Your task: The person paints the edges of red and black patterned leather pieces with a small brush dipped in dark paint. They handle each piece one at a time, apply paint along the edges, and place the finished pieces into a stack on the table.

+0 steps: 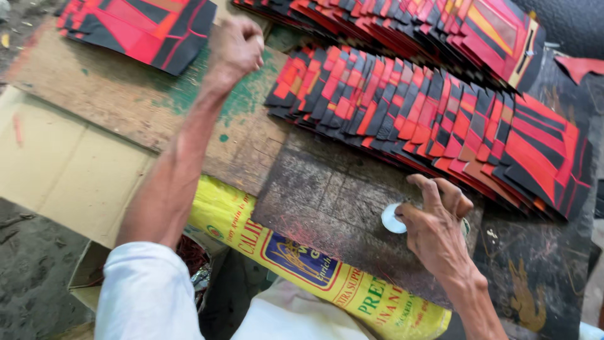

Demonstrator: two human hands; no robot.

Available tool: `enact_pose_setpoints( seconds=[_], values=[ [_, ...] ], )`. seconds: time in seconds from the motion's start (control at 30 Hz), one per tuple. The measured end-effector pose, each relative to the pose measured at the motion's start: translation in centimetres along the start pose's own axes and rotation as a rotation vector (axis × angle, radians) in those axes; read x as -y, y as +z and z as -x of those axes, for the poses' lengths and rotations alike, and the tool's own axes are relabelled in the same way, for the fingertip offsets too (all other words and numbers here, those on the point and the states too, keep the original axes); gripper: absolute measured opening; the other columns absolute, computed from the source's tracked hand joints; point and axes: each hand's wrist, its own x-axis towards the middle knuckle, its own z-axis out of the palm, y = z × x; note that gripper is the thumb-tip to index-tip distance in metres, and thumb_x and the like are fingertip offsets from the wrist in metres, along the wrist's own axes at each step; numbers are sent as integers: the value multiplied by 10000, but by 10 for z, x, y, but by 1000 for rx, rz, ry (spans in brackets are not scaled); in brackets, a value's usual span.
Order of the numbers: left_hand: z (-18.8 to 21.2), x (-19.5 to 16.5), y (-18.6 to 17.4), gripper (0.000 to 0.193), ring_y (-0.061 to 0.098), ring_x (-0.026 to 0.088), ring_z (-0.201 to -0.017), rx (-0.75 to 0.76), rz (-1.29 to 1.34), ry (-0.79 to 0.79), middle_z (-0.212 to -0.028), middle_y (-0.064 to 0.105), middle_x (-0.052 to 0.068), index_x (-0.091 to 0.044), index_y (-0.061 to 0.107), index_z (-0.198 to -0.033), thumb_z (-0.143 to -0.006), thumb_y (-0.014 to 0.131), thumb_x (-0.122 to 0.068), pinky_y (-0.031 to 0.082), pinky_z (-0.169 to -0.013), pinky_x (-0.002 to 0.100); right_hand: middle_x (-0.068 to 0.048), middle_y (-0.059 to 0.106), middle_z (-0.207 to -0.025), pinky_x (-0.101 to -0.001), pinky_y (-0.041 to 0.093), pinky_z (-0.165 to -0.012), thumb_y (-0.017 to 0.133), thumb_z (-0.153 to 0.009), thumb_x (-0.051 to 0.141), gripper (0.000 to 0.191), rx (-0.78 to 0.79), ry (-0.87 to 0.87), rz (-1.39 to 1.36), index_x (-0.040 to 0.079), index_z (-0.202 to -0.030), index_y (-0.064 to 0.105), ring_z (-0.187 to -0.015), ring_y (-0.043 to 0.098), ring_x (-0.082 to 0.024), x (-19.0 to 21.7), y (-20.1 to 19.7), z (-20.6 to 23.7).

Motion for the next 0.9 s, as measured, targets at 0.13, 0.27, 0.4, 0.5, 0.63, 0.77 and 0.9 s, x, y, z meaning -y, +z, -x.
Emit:
enact_pose_setpoints(
  seconds=[0.13, 0.27, 0.4, 0.5, 0.63, 0.77, 0.9],
  values=[
    [27, 39, 25, 37, 687, 272, -637, -82, -505, 123, -668, 719, 202, -24, 730, -717, -692, 742, -48, 636, -570, 434, -81, 545, -1380, -500, 277, -957, 756, -560, 25, 270, -15, 4, -1, 142, -803, 764, -1260, 432, -344, 2, 1, 3],
    [31, 44, 33, 124, 655, 200, -629, 60, -268, -421, -719, 702, 123, -32, 770, -756, -834, 756, -127, 570, -513, 300, -75, 541, -1369, -499, 272, -957, 780, -609, 52, 206, -30, 5, -33, 138, -795, 760, -1249, 427, -347, -1, 3, 7],
    [26, 36, 30, 184, 627, 121, -622, 164, 75, -497, -732, 683, 29, -28, 759, -860, -888, 755, -210, 521, -481, 265, -65, 548, -1376, -493, 268, -952, 797, -585, 54, 208, 5, 22, -20, 148, -770, 779, -1242, 428, -329, -1, 6, 7],
    [25, 37, 36, 179, 712, 109, -662, 156, 206, -428, -763, 723, 10, -28, 724, -890, -881, 707, -207, 631, -517, 258, -75, 548, -1371, -485, 266, -964, 781, -570, 18, 244, 19, 31, -17, 147, -777, 781, -1244, 423, -329, 0, 8, 5],
    [25, 41, 39, 300, 665, 153, -661, 165, 614, -468, -803, 673, 43, 8, 656, -918, -966, 798, -251, 602, -540, 288, -88, 547, -1357, -500, 257, -967, 786, -602, 39, 206, -30, 7, -62, 143, -780, 763, -1228, 419, -339, 0, 10, 3],
    [21, 13, 43, 199, 691, 127, -636, 231, 776, -436, -813, 746, 41, -15, 761, -1006, -918, 724, -190, 593, -522, 272, -92, 550, -1345, -494, 262, -972, 759, -571, 2, 249, -32, 20, -62, 138, -780, 764, -1237, 422, -337, 0, 10, 2],
    [13, -53, 28, 171, 635, 91, -607, 228, 550, -161, -770, 720, 15, -27, 779, -953, -977, 724, -187, 543, -502, 233, -109, 541, -1355, -498, 259, -985, 768, -597, 26, 226, -19, 23, -81, 136, -794, 764, -1231, 416, -343, 0, 10, 3]
  ],
)
